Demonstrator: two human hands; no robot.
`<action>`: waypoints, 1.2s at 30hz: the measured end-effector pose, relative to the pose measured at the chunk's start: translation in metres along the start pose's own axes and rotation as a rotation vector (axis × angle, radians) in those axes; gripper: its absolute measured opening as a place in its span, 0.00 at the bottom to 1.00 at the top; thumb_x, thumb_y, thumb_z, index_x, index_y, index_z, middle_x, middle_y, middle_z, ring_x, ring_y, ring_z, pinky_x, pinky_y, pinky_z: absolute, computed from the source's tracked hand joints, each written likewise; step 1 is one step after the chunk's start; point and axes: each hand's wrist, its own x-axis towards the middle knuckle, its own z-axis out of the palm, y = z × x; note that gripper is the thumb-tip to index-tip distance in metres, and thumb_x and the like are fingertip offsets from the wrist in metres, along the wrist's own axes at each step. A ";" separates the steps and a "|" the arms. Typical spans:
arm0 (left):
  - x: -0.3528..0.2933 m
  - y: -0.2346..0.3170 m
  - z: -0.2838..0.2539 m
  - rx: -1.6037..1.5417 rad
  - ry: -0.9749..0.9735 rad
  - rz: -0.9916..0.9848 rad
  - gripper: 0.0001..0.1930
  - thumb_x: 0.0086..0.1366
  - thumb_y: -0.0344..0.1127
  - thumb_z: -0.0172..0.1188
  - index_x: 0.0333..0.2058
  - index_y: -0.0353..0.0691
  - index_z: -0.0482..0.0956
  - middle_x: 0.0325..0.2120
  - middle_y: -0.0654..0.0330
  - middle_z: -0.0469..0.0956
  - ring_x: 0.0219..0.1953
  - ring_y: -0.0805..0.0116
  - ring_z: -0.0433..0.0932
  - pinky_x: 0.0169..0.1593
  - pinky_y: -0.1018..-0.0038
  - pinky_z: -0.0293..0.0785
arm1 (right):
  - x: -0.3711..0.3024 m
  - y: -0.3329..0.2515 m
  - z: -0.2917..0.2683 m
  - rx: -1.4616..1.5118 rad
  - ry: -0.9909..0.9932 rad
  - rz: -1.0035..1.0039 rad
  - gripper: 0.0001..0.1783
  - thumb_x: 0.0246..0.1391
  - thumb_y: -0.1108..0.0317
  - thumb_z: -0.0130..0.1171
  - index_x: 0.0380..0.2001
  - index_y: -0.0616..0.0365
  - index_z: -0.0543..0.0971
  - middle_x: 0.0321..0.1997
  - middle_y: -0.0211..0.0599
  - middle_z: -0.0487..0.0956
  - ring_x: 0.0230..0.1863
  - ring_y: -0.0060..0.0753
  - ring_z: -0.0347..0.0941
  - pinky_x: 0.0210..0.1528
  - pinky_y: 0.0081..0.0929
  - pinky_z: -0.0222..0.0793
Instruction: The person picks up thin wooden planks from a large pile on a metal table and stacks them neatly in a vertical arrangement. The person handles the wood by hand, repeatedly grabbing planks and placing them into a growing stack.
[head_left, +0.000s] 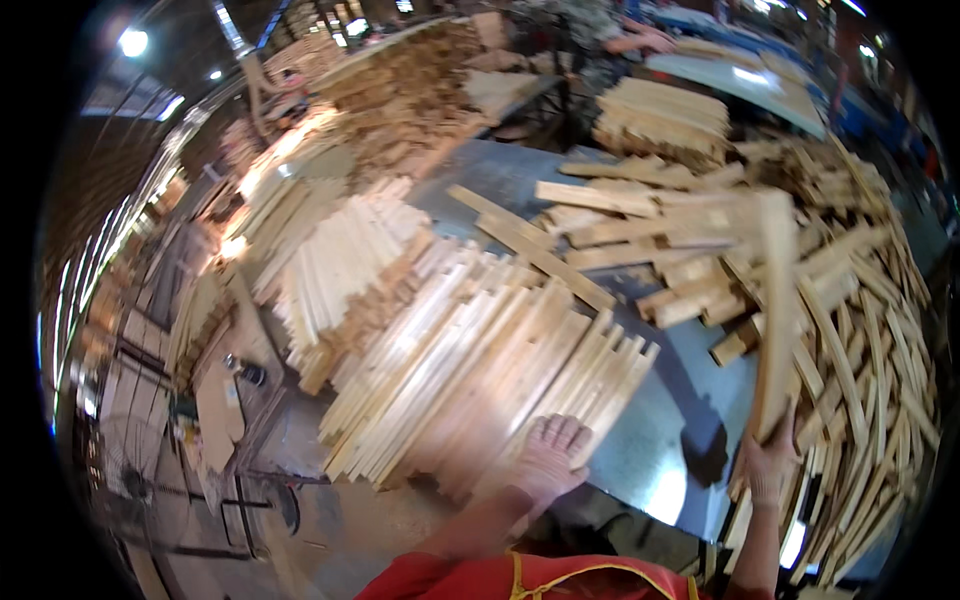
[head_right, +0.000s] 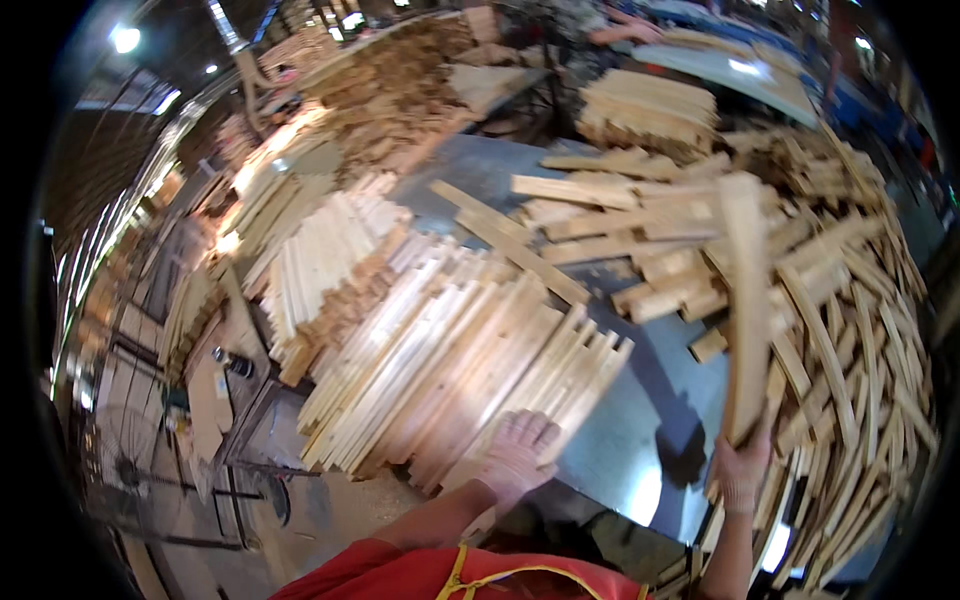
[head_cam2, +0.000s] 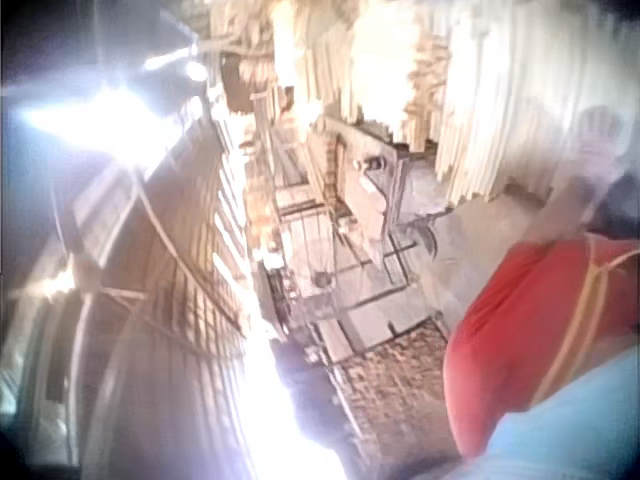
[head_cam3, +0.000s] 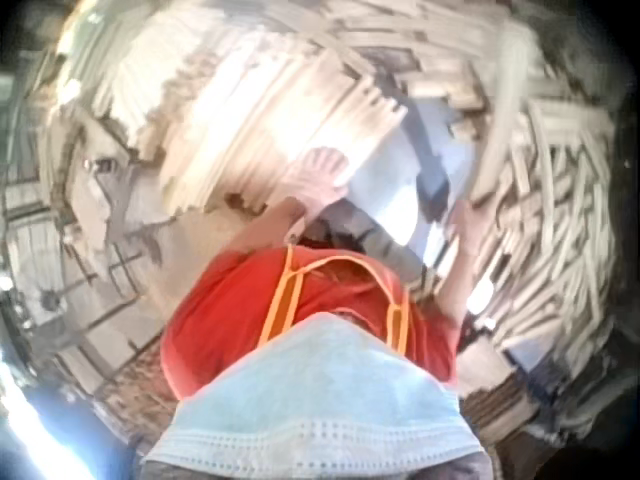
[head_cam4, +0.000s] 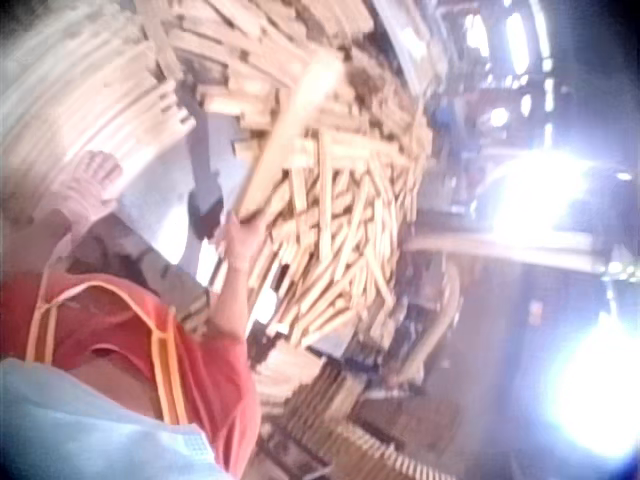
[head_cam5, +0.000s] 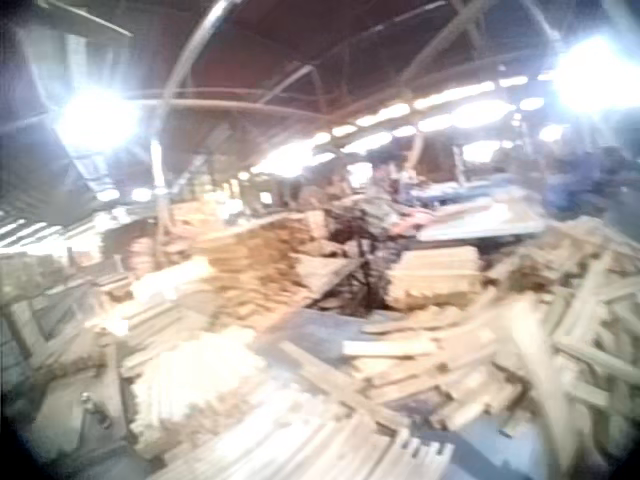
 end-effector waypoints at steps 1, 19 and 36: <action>-0.005 0.000 -0.008 -0.007 0.000 0.002 0.41 0.71 0.67 0.50 0.77 0.54 0.62 0.77 0.57 0.60 0.79 0.52 0.53 0.81 0.49 0.38 | -0.009 0.007 -0.003 0.001 0.040 -0.064 0.55 0.49 0.81 0.61 0.82 0.58 0.55 0.73 0.49 0.70 0.69 0.43 0.71 0.69 0.36 0.71; 0.031 0.034 0.011 -0.166 0.072 0.045 0.49 0.66 0.67 0.57 0.79 0.46 0.58 0.78 0.54 0.56 0.81 0.54 0.49 0.81 0.48 0.36 | -0.133 0.004 0.192 -0.088 -1.258 0.368 0.36 0.57 0.44 0.69 0.59 0.61 0.80 0.46 0.39 0.86 0.41 0.37 0.81 0.40 0.37 0.79; 0.027 0.054 0.016 0.141 0.035 0.031 0.46 0.67 0.63 0.56 0.78 0.45 0.59 0.78 0.54 0.55 0.81 0.51 0.46 0.82 0.49 0.32 | 0.129 0.136 -0.160 -0.829 0.216 0.308 0.48 0.51 0.47 0.72 0.73 0.52 0.69 0.52 0.53 0.87 0.55 0.59 0.83 0.61 0.49 0.77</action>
